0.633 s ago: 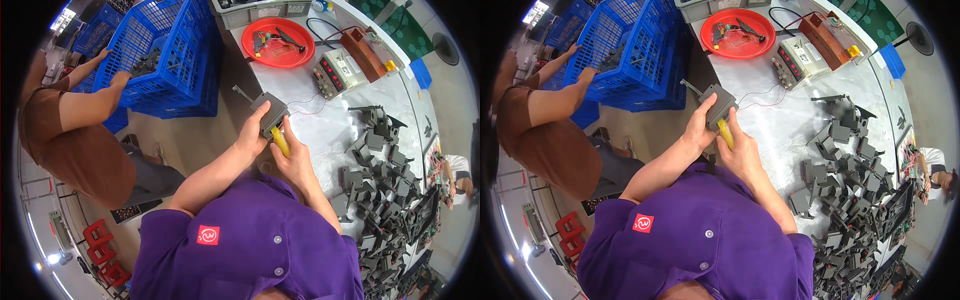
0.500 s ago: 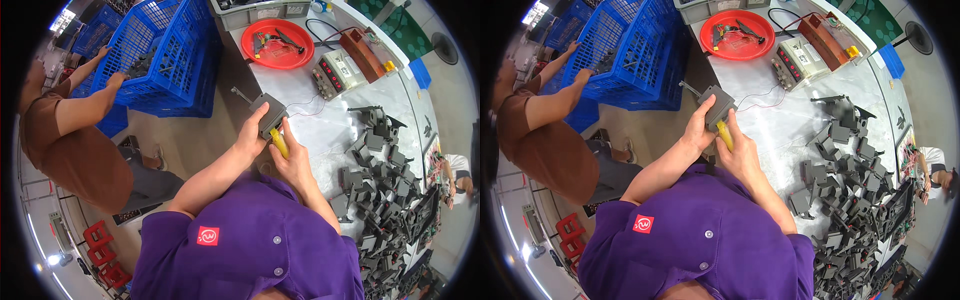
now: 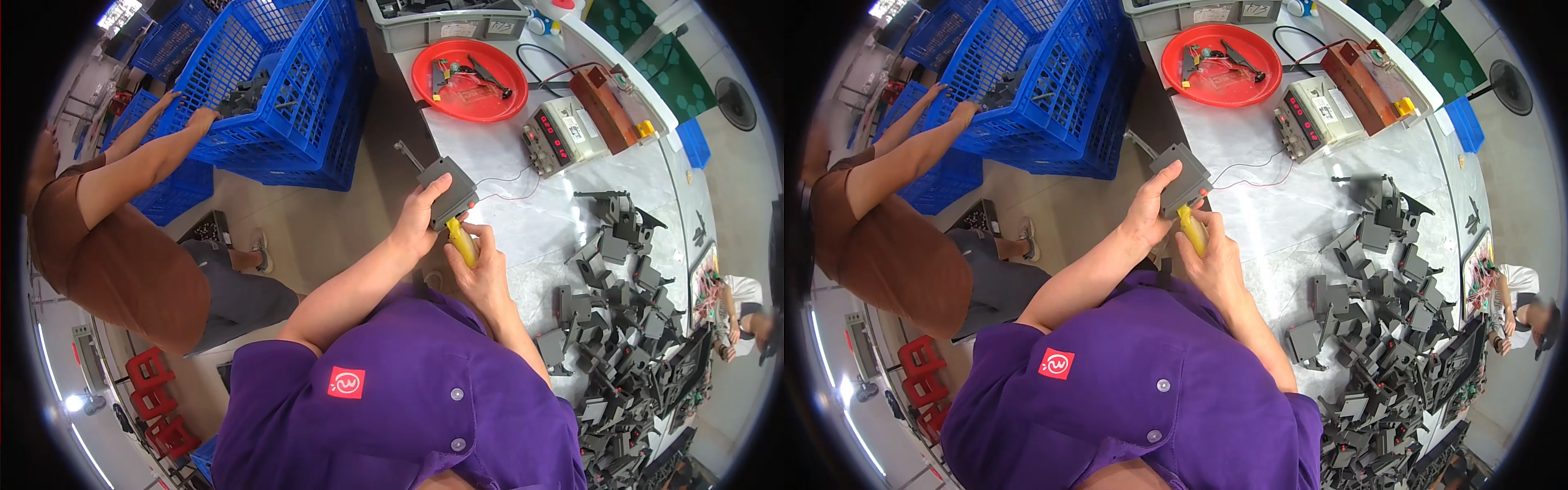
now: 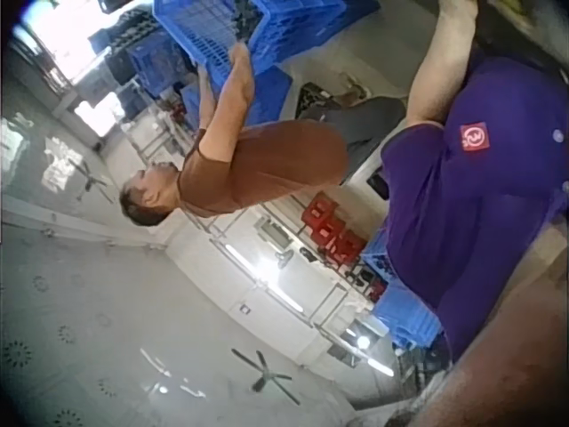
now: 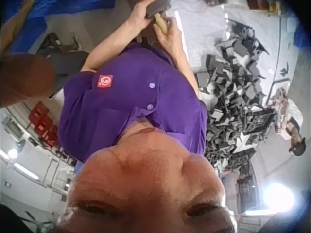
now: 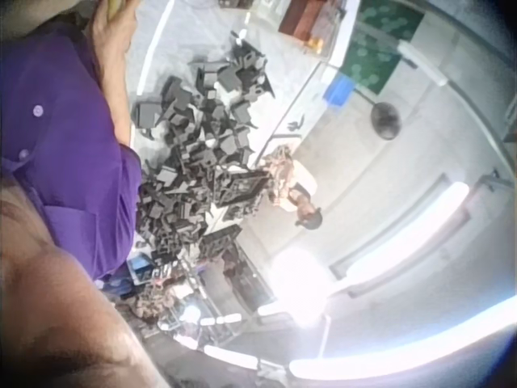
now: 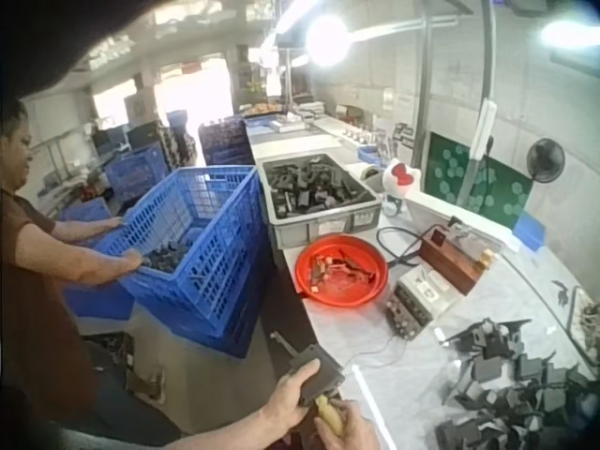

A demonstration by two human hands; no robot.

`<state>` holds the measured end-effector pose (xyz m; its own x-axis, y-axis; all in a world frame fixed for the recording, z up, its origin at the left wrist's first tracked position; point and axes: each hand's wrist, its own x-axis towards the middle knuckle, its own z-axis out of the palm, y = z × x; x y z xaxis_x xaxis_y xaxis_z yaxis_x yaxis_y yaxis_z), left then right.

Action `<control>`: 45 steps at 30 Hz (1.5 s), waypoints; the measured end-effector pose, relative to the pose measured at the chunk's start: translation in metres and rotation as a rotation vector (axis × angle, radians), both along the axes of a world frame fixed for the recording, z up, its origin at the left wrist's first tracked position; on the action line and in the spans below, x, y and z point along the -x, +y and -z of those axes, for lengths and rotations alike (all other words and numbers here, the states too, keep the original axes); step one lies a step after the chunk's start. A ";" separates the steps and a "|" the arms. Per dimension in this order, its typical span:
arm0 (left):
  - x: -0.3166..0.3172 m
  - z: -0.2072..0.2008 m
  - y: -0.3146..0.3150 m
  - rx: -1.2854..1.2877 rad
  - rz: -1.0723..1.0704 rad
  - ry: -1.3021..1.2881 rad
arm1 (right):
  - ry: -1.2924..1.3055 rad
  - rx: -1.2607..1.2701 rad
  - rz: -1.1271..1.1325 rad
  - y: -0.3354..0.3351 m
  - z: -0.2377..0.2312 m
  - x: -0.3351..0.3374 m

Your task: Assemble electronic parts into plastic housings using handheld testing and fastening tools.

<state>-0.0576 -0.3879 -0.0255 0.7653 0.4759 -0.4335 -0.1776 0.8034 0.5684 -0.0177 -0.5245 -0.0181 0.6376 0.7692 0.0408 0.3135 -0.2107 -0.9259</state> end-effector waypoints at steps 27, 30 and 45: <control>-0.069 0.030 0.003 0.293 0.642 -0.069 | -0.136 -1.206 0.249 -0.080 -0.147 0.003; -0.058 -0.009 -0.011 0.339 0.884 -0.160 | -0.243 -1.242 0.376 -0.107 -0.170 0.059; 0.122 -0.013 -0.463 0.632 1.747 0.054 | -0.756 -1.331 0.787 -0.359 -0.183 0.332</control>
<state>-0.1799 -0.8513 -0.0128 0.1292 -0.9602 -0.2476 0.9870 0.1005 0.1255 -0.3502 -0.8836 0.1651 0.3555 -0.5036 0.7874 0.9343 0.2145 -0.2846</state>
